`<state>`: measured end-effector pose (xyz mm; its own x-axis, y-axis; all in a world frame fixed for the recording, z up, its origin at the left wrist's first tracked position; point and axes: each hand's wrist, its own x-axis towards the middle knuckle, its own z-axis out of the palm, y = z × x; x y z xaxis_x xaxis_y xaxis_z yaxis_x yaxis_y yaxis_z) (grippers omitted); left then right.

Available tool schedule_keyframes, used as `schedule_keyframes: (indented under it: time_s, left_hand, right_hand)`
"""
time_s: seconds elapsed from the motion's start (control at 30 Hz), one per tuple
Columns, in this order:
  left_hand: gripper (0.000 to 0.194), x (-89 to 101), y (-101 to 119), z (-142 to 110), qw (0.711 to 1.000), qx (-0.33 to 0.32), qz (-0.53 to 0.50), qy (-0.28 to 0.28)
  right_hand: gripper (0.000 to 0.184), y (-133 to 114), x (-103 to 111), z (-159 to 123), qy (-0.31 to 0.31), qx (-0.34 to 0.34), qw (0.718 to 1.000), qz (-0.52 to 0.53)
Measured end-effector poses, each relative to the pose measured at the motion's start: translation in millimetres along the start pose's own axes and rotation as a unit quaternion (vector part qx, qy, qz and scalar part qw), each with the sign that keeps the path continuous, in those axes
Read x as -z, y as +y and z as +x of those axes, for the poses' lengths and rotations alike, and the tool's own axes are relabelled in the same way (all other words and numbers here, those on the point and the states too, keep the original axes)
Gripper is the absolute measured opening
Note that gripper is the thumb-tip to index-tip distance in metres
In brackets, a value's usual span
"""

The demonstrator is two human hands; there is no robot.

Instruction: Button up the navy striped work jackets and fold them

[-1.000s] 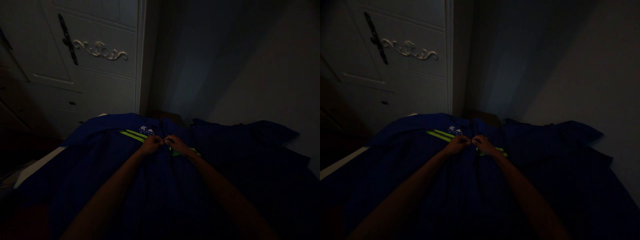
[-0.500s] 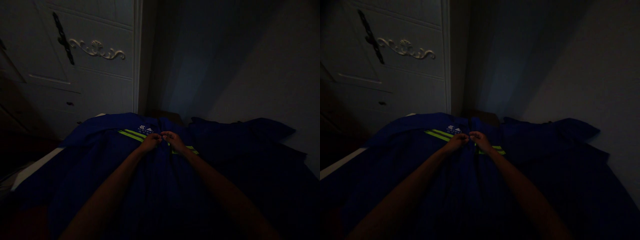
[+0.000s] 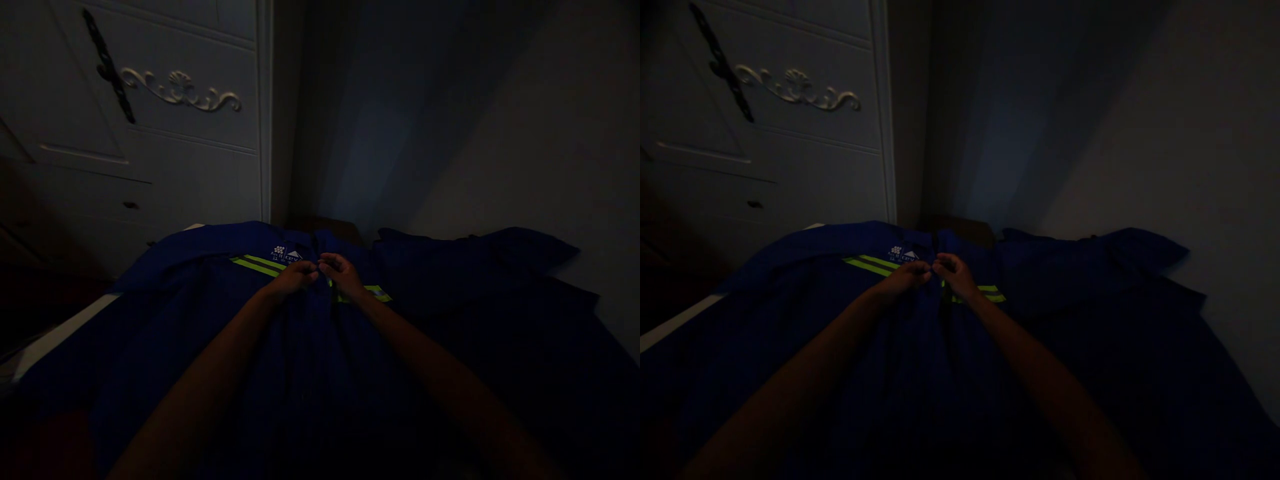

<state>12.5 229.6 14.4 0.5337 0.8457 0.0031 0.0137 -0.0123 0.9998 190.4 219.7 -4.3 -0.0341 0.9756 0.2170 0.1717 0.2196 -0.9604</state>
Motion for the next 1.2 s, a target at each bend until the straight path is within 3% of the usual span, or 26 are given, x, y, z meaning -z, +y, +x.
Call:
schedule_keyframes:
  time_s: [0.2, 0.47, 0.6, 0.73, 0.83, 0.97, 1.07, 1.2]
  left_hand:
    - [0.030, 1.8, 6.1, -2.7, 0.997, 0.020, -0.069, -0.001]
    - [0.033, 4.7, 4.5, 4.1, 0.998, 0.032, -0.054, 0.021]
    - [0.022, -1.3, -2.9, 9.7, 0.998, 0.010, 0.002, 0.070]
    - [0.011, -6.1, -4.1, 10.7, 0.985, -0.047, 0.084, 0.142]
    - [0.014, -6.5, -1.0, 4.0, 0.974, -0.101, 0.158, 0.129]
    - [0.026, -7.0, 0.6, -8.7, 0.913, -0.187, 0.360, 0.049]
    - [0.028, -9.1, 0.2, -14.6, 0.874, -0.183, 0.448, 0.044]
    - [0.035, -14.9, 1.6, -16.3, 0.811, -0.158, 0.562, 0.035]
  right_hand:
    - [0.051, -5.8, -4.2, -6.8, 0.105, 0.086, 0.981, -0.139]
    - [0.029, -13.6, -8.5, -12.8, 0.096, 0.202, 0.944, -0.242]
    - [0.029, -10.7, -4.6, -13.5, 0.093, 0.195, 0.944, -0.249]
    - [0.034, -6.4, -0.4, -10.8, 0.127, 0.136, 0.959, -0.214]
    - [0.032, -4.3, 2.2, -8.0, 0.154, 0.098, 0.963, -0.198]
    - [0.028, -5.2, 7.5, -6.4, 0.090, 0.098, 0.970, -0.203]
    - [0.033, -8.8, 12.6, -6.2, 0.046, 0.076, 0.981, -0.171]
    - [0.036, -12.0, 18.4, -4.9, 0.064, 0.061, 0.989, -0.120]
